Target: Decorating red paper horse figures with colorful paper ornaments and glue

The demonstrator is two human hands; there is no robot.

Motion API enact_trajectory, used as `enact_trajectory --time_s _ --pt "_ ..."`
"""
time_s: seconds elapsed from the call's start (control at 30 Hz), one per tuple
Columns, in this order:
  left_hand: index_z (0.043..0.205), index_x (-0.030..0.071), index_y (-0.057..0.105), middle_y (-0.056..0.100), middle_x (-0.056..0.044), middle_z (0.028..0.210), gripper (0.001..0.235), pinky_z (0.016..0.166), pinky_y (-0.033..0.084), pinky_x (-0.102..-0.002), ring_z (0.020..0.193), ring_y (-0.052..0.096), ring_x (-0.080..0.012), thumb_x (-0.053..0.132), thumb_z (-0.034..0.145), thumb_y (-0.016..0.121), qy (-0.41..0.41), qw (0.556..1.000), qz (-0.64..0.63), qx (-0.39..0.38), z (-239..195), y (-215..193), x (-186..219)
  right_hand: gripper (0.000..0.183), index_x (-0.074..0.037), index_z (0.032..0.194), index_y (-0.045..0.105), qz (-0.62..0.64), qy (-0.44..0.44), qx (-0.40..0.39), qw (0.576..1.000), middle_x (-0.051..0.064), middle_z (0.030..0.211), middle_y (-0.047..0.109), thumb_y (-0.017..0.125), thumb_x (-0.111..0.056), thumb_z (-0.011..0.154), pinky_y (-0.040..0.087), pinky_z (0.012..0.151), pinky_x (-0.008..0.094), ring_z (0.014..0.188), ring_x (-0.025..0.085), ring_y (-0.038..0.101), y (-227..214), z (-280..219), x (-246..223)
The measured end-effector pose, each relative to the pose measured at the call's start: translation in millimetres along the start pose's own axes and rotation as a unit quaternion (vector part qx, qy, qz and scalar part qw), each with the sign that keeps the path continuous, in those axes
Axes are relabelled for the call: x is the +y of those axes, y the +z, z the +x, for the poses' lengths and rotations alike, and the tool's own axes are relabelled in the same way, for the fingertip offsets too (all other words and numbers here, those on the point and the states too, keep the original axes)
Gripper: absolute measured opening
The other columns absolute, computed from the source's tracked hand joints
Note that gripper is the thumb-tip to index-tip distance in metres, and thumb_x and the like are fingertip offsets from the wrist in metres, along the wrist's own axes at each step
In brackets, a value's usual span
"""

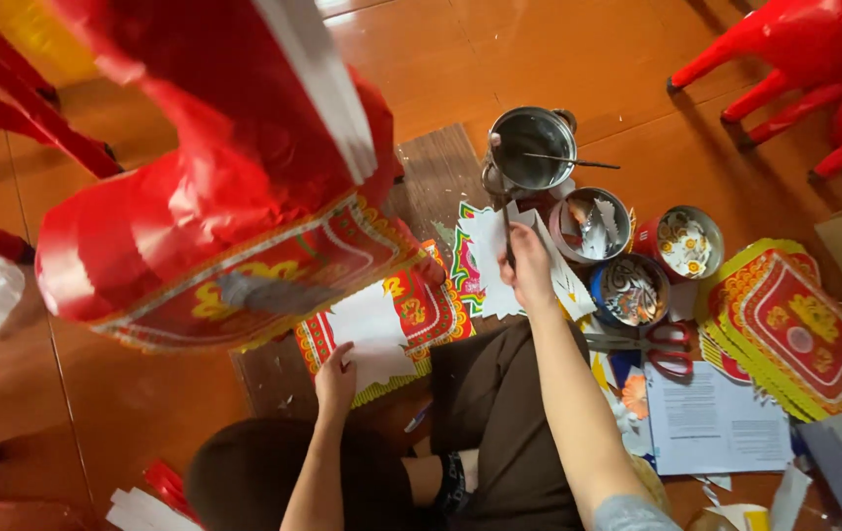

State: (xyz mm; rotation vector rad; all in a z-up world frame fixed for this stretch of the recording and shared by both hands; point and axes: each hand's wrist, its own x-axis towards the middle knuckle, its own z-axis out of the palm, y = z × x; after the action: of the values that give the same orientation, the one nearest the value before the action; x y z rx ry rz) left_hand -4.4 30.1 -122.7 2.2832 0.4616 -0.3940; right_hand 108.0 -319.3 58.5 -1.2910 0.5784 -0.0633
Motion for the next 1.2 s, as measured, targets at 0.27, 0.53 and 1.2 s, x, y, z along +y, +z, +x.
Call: enact_trajectory --time_s 0.27,0.53,1.2 --pt "0.124 0.023 0.066 0.07 -0.015 0.107 0.04 0.092 0.052 -0.046 0.104 0.066 -0.0348 0.017 0.086 0.06 0.066 0.996 -0.014 0.051 23.3 28.9 -27.9 0.02 -0.001 0.107 0.06 -0.023 0.086 -0.136 0.987 0.016 0.066 0.055 0.047 -0.011 0.095 0.029 0.024 0.02 0.036 0.017 0.046 -36.2 -174.4 33.0" --pt "0.123 0.023 0.064 0.065 -0.011 0.102 0.054 0.086 0.056 -0.043 0.097 0.07 -0.0339 0.001 0.074 0.064 0.097 0.994 0.001 0.048 10.6 43.1 -38.2 0.044 -0.026 0.138 0.056 -0.584 -0.039 -0.227 0.778 0.014 0.116 0.069 0.048 -0.015 0.097 0.054 0.089 0.045 0.105 0.034 0.066 48.8 -222.3 64.5" --pt "0.114 0.026 0.069 0.046 -0.008 0.114 0.034 0.077 0.059 -0.044 0.11 0.053 -0.0324 0.007 0.087 0.062 0.119 0.982 0.134 0.051 -19.9 -12.9 7.0 0.043 -0.009 0.136 0.055 -0.563 -0.164 -0.211 0.782 0.032 0.1 0.067 0.046 -0.003 0.095 0.052 0.083 0.057 0.1 0.048 0.064 84.7 -188.9 113.2"
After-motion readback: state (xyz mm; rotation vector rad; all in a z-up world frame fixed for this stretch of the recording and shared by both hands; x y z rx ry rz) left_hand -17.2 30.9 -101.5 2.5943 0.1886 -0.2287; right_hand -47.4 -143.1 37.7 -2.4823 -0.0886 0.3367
